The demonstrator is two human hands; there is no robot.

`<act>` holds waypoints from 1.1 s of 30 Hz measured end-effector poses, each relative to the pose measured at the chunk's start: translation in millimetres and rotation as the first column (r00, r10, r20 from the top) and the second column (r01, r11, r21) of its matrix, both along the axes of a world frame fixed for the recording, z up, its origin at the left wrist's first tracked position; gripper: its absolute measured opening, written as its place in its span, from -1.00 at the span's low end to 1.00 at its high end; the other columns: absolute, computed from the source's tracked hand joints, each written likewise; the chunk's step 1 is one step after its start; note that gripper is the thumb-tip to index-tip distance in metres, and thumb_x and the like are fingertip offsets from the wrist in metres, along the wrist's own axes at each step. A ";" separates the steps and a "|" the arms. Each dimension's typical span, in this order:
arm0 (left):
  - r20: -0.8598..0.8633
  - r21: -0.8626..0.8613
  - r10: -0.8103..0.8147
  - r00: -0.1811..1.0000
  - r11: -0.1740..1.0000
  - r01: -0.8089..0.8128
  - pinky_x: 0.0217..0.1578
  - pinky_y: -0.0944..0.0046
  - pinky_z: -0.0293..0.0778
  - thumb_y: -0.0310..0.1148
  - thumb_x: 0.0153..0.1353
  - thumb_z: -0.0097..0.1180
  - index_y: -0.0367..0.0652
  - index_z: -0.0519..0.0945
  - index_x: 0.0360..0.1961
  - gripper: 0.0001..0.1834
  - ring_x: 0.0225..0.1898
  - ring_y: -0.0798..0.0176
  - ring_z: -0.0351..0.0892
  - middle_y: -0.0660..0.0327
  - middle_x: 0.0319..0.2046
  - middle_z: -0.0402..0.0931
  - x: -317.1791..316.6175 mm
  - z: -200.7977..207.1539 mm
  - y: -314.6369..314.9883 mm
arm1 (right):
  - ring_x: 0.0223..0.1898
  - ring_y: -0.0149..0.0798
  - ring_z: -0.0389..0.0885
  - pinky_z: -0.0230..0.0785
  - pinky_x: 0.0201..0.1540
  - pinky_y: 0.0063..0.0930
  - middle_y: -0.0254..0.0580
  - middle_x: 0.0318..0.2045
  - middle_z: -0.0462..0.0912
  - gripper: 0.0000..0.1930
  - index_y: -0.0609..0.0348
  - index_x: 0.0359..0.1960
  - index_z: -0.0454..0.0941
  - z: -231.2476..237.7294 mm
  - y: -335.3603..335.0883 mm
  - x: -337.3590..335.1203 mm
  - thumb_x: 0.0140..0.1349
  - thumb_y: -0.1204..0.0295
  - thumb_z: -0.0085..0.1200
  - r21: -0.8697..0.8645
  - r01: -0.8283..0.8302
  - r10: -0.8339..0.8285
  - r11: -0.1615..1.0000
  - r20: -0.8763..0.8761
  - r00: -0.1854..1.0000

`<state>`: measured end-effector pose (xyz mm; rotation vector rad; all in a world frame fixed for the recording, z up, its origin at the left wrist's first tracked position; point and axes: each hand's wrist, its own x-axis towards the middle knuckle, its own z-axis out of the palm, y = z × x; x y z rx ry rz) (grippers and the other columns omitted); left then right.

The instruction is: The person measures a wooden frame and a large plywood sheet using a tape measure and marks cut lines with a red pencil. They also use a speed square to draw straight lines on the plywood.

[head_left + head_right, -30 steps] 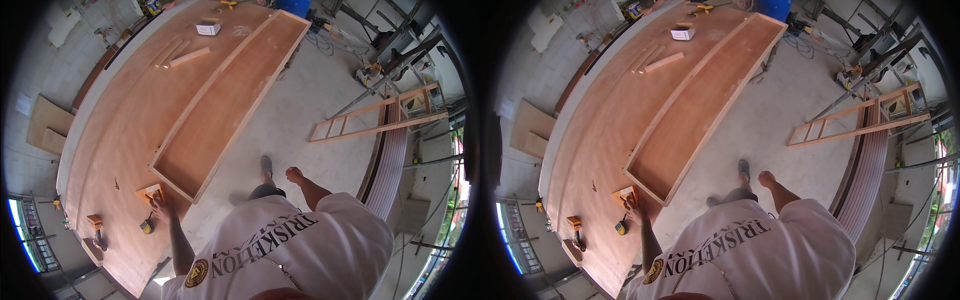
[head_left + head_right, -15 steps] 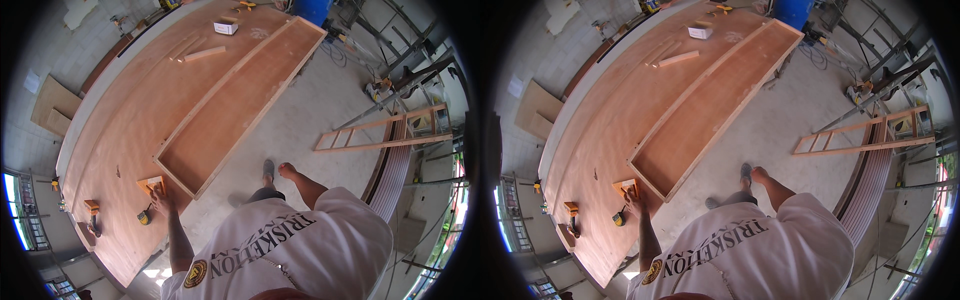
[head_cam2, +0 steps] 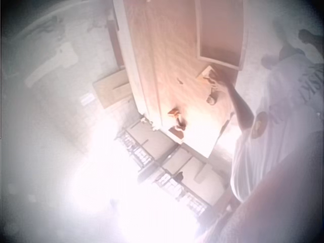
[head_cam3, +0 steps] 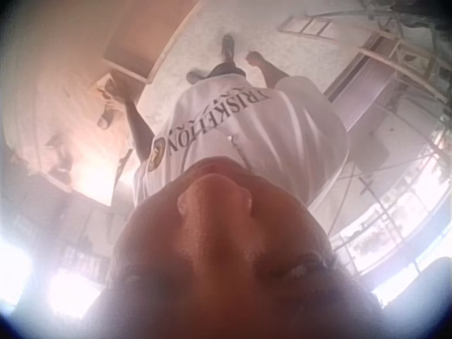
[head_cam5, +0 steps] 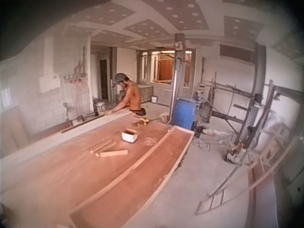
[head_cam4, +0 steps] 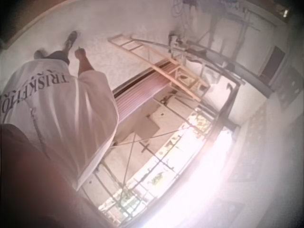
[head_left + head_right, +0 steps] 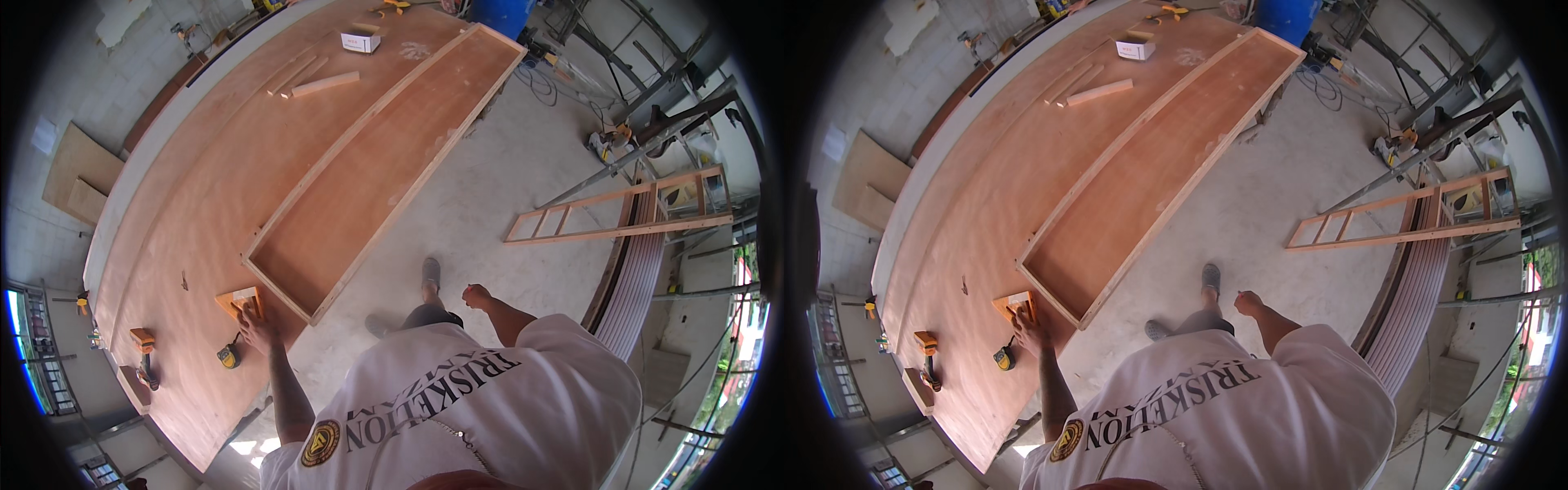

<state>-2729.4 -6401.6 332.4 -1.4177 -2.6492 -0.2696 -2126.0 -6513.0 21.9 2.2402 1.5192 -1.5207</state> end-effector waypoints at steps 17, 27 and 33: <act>0.074 -0.020 0.014 0.997 1.000 -0.012 0.38 -0.16 0.19 -0.04 0.37 0.15 0.21 0.31 0.44 -0.37 0.46 -0.10 0.21 0.06 0.45 0.24 -9.8 -13.7 6.4 | -0.53 -0.34 0.59 0.44 -0.39 -0.33 -0.31 -0.61 0.62 -0.81 0.04 -0.56 0.59 93.0 57.7 -38.9 0.19 0.31 0.11 0.130 0.036 -0.023 0.991 -0.097 0.995; 0.095 -0.027 0.014 0.995 1.000 -0.012 0.38 -0.17 0.21 -0.02 0.35 0.18 0.22 0.32 0.44 -0.34 0.46 -0.14 0.20 0.07 0.45 0.23 -11.9 -16.8 0.9 | -0.57 -0.41 0.55 0.40 -0.46 -0.47 -0.40 -0.62 0.56 -0.83 0.00 -0.55 0.56 91.9 30.2 -37.1 0.22 0.36 0.14 -0.104 0.144 -0.163 0.984 -0.209 0.964; 0.082 0.101 -0.008 0.997 0.995 0.000 0.39 -0.20 0.16 0.08 0.26 0.23 0.18 0.38 0.39 -0.30 0.46 -0.22 0.18 0.02 0.44 0.23 -33.2 -44.1 -18.8 | -0.56 -0.47 0.53 0.31 -0.53 -0.48 -0.42 -0.60 0.53 -0.86 -0.02 -0.45 0.62 92.1 8.5 -54.7 0.24 0.45 0.04 -0.182 0.255 -0.299 0.950 -0.289 0.909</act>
